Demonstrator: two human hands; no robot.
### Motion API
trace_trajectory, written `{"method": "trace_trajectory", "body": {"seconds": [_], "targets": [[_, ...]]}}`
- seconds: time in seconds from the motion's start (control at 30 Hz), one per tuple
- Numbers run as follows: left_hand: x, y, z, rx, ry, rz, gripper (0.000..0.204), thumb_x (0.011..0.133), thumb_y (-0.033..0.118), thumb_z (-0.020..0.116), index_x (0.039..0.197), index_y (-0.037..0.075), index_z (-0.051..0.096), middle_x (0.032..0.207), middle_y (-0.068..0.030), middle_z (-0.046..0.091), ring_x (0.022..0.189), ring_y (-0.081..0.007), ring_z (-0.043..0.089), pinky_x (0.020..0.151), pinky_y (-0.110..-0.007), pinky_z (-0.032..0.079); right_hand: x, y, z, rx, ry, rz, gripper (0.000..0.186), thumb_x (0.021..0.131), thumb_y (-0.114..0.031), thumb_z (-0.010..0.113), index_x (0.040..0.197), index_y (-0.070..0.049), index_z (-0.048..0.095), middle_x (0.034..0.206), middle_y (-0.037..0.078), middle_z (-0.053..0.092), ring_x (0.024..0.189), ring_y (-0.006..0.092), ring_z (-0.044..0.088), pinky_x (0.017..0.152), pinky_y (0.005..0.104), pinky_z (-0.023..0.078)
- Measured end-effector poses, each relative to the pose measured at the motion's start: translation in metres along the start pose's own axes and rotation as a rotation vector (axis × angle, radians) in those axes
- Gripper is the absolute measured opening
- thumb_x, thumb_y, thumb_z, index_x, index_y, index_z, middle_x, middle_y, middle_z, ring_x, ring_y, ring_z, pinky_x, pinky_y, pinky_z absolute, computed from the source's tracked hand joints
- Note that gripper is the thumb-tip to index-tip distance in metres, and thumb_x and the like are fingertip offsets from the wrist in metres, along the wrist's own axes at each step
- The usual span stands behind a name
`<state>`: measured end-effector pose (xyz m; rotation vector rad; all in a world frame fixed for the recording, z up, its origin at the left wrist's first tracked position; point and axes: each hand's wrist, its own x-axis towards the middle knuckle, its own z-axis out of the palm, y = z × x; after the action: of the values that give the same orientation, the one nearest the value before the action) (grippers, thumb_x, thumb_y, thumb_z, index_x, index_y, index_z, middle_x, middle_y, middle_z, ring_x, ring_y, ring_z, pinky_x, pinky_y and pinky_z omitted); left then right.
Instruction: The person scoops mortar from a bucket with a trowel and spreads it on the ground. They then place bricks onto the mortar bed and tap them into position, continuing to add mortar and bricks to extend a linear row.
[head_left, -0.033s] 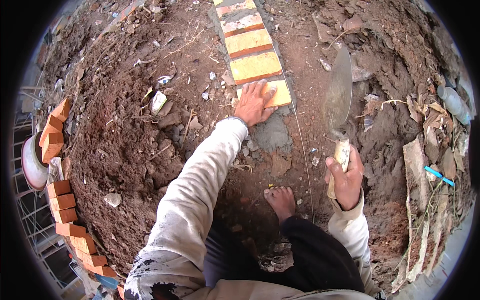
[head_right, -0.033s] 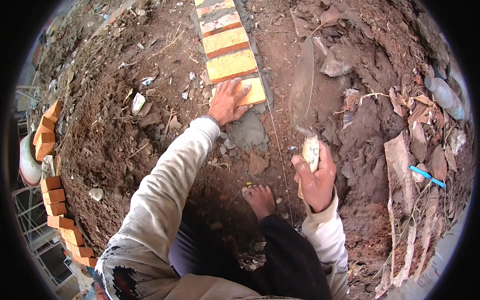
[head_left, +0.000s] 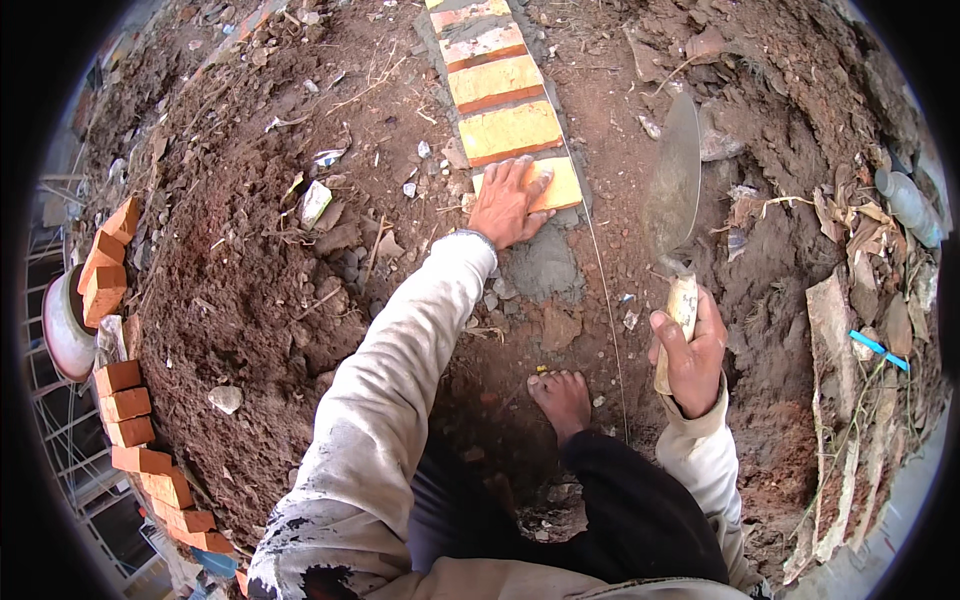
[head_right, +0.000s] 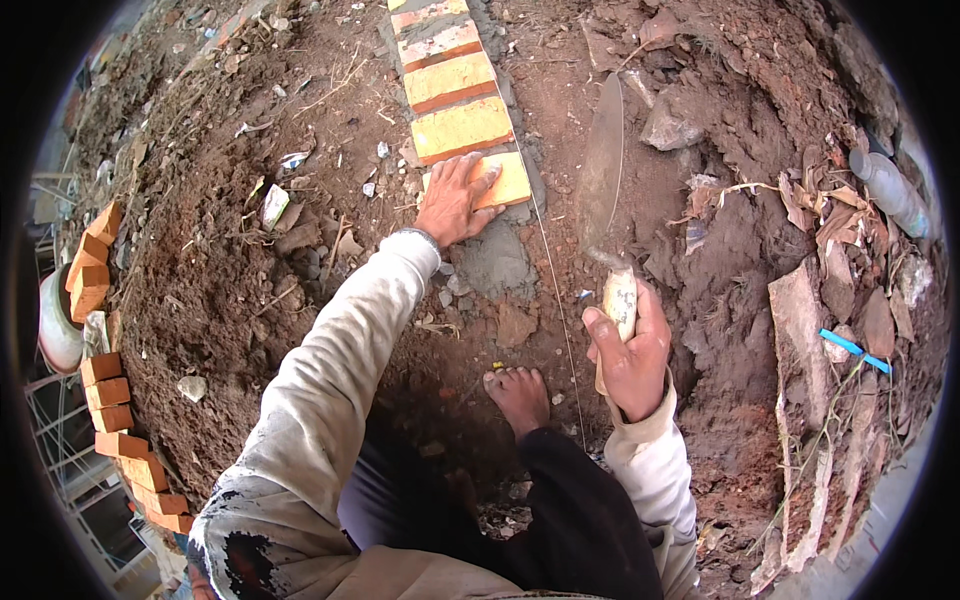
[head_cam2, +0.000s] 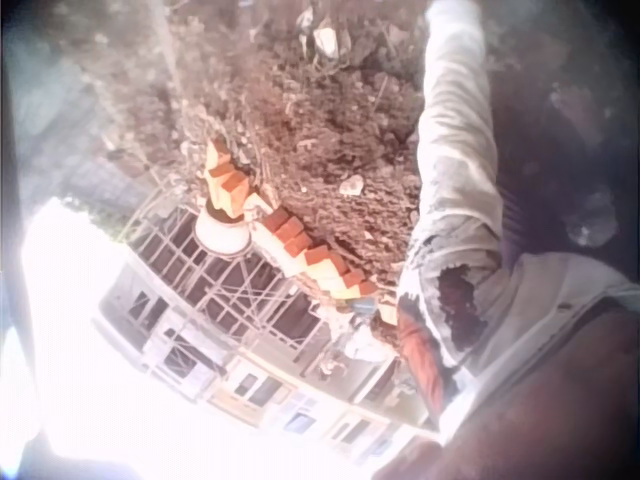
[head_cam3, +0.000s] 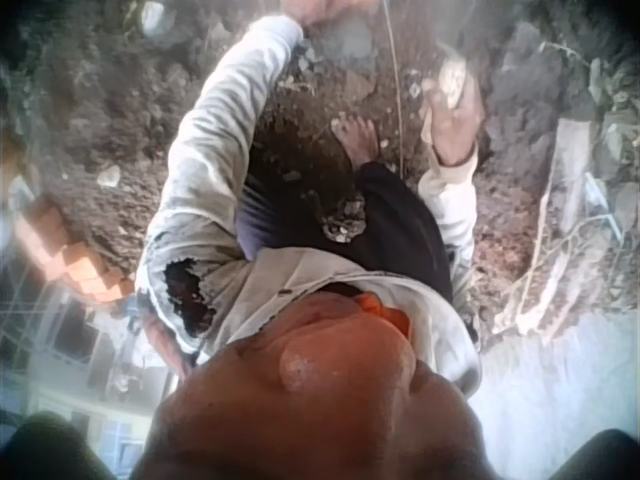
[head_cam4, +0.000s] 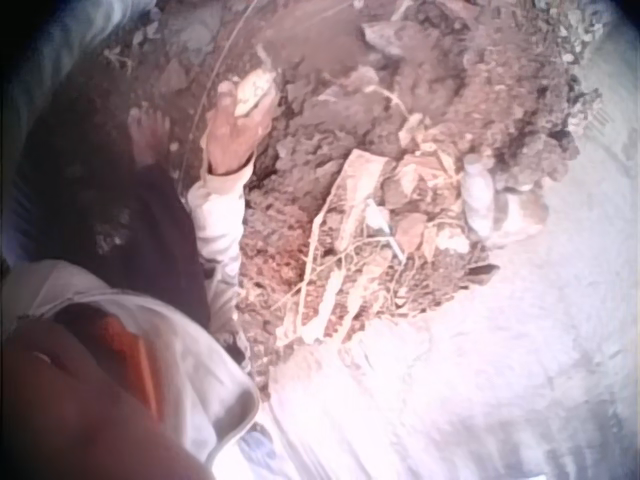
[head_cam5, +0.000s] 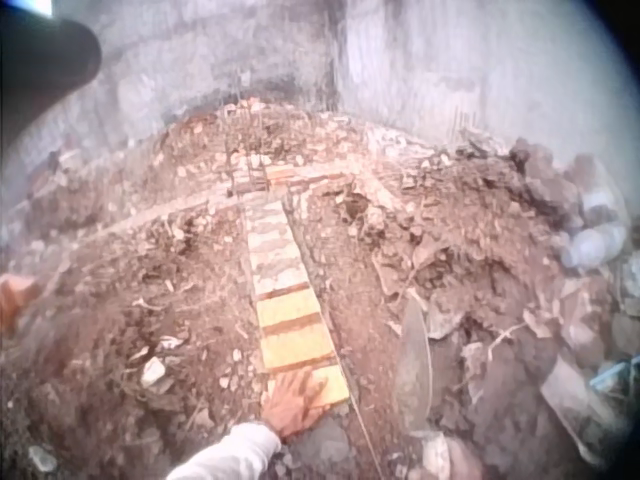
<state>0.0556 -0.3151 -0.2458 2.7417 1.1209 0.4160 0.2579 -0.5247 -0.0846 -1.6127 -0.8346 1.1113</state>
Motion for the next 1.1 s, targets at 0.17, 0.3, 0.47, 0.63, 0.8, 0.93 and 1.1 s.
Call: {"method": "trace_trajectory", "body": {"seconds": [0.17, 0.3, 0.47, 0.63, 0.8, 0.93, 1.1], "targets": [[-0.006, 0.005, -0.001, 0.012, -0.014, -0.038, 0.061, 0.079, 0.042, 0.068, 0.131, 0.014, 0.054, 0.136, -0.0198, 0.043, 0.125, -0.0366, 0.04, 0.106, -0.048, 0.029, 0.011, 0.02, 0.006, 0.055, -0.159, 0.135, 0.041, 0.088, -0.01, 0.061, 0.124, 0.003, 0.047, 0.077, 0.004, 0.056, 0.051, 0.0086, 0.052, 0.046, 0.0242, 0.044], [0.001, 0.004, -0.008, 0.026, -0.089, -0.094, 0.068, 0.078, 0.047, 0.069, 0.137, 0.018, 0.048, 0.142, -0.0174, 0.038, 0.13, -0.0365, 0.037, 0.11, -0.049, 0.026, 0.026, 0.022, 0.023, 0.016, -0.16, -0.004, 0.047, 0.085, -0.001, 0.055, 0.13, 0.002, 0.045, 0.082, 0.006, 0.057, 0.053, 0.009, 0.051, 0.048, 0.0247, 0.046], [-0.027, -0.004, -0.028, -0.053, -0.116, -0.263, 0.07, 0.078, 0.041, 0.072, 0.14, 0.026, 0.041, 0.146, -0.0183, 0.032, 0.134, -0.0389, 0.032, 0.112, -0.048, 0.025, 0.019, 0.025, 0.021, -0.171, -0.266, 0.061, 0.054, 0.084, -0.007, 0.052, 0.136, 0.004, 0.039, 0.113, 0.02, 0.058, 0.095, 0.0245, 0.059, 0.082, 0.033, 0.047], [-0.028, -0.014, -0.026, -0.187, -0.042, -0.194, 0.056, 0.076, 0.028, 0.075, 0.129, 0.02, 0.057, 0.138, -0.0227, 0.038, 0.127, -0.0419, 0.036, 0.108, -0.045, 0.033, 0.029, 0.049, 0.036, -0.266, -0.204, -0.109, 0.055, 0.084, -0.007, 0.051, 0.136, 0.005, 0.039, 0.129, 0.026, 0.052, 0.122, 0.0363, 0.051, 0.101, 0.0381, 0.04], [-0.029, -0.014, -0.028, -0.184, -0.059, -0.177, 0.056, 0.074, 0.022, 0.076, 0.128, 0.019, 0.059, 0.136, -0.0241, 0.039, 0.126, -0.0421, 0.037, 0.107, -0.045, 0.034, 0.042, 0.033, 0.046, -0.139, -0.215, -0.009, 0.056, 0.085, -0.005, 0.049, 0.139, 0.002, 0.037, 0.118, 0.022, 0.059, 0.086, 0.0237, 0.062, 0.074, 0.0321, 0.051], [-0.028, -0.014, -0.033, -0.162, -0.1, -0.186, 0.056, 0.075, 0.019, 0.074, 0.128, 0.019, 0.059, 0.136, -0.0255, 0.038, 0.126, -0.0429, 0.037, 0.107, -0.045, 0.033, 0.045, 0.036, 0.042, -0.078, -0.262, 0.148, 0.058, 0.086, -0.004, 0.048, 0.142, 0.0, 0.035, 0.092, 0.013, 0.062, 0.054, 0.0103, 0.05, 0.047, 0.0272, 0.046], [-0.026, -0.013, -0.031, -0.14, -0.124, -0.203, 0.057, 0.074, 0.018, 0.076, 0.129, 0.02, 0.059, 0.138, -0.025, 0.038, 0.127, -0.042, 0.036, 0.107, -0.045, 0.033, 0.042, 0.034, 0.043, -0.076, -0.229, 0.121, 0.058, 0.086, -0.003, 0.047, 0.143, -0.002, 0.035, 0.079, 0.009, 0.059, 0.052, 0.0098, 0.049, 0.045, 0.0262, 0.044]]}}
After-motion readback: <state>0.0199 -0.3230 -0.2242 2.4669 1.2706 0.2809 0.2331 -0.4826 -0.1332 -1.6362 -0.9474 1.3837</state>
